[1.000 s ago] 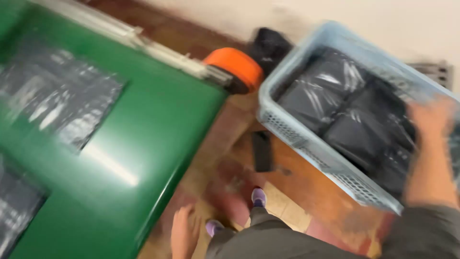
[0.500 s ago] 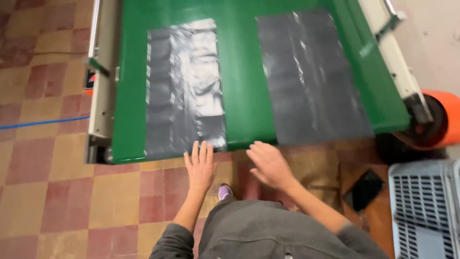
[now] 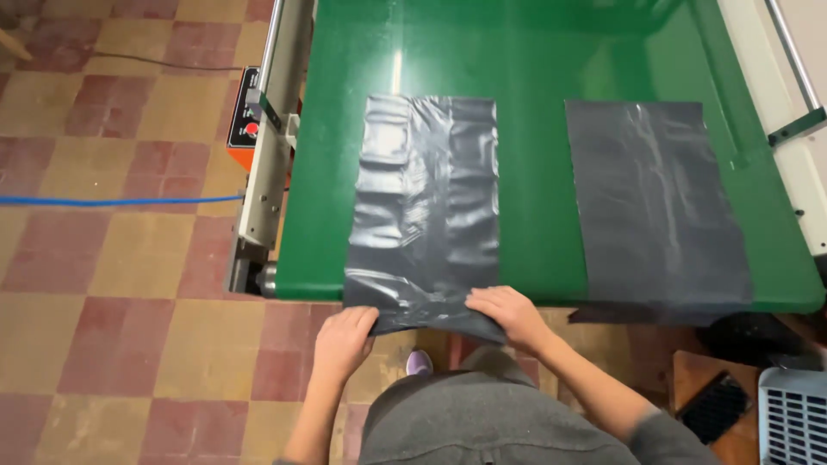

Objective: Folding plastic bags coming off a conveyor belt and placing them into a crate.

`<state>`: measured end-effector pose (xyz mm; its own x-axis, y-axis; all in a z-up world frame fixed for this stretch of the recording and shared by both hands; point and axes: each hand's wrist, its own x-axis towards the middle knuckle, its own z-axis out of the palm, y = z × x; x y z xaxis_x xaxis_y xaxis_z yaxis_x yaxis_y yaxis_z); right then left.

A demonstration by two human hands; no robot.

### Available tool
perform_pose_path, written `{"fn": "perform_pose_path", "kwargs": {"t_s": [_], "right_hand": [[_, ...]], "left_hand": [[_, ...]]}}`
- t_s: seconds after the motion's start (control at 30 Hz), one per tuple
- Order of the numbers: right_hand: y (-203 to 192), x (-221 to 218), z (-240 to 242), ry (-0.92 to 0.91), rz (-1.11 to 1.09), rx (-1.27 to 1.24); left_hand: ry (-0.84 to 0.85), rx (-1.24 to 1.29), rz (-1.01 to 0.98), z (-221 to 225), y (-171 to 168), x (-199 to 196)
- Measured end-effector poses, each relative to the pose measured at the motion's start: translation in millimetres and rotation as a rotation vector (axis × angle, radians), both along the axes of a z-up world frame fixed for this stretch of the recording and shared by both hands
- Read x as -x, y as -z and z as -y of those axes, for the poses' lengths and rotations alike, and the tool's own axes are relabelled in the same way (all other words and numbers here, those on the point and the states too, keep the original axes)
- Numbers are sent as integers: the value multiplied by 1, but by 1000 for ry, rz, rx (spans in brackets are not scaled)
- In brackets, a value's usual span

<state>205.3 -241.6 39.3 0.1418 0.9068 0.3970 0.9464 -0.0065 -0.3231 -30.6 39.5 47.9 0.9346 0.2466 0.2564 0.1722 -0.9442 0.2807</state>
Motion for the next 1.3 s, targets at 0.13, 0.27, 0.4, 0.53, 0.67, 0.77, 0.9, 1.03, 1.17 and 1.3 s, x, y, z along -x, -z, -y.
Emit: {"fn": "perform_pose_path", "kwargs": {"t_s": [0.13, 0.27, 0.4, 0.53, 0.67, 0.77, 0.9, 1.03, 1.17, 1.3], "right_hand": [[-6, -16, 33, 166, -639, 221], [23, -68, 39, 414, -868, 174], [25, -159, -9, 554, -912, 48], [8, -240, -84, 557, -905, -133], [39, -286, -119, 703, -651, -60], [37, -307, -130, 645, -375, -50], [30, -322, -149, 533, -269, 58], [20, -339, -168, 475, -165, 329], [31, -345, -178, 419, -135, 572], [41, -332, -174, 425, -167, 528]], "left_hand": [[-41, 401, -103, -18, -61, -10], [64, 802, 232, -56, -68, -72], [40, 808, 351, -99, -46, -195], [-134, 729, 392, -146, 8, -311], [-212, 561, 245, -168, 58, -359], [-277, 513, 99, -168, 68, -366], [-284, 469, 86, -161, 55, -368], [-329, 453, 135, -160, 59, -373], [-358, 210, 237, -134, 31, -370], [-270, -101, 280, -100, 10, -348]]}}
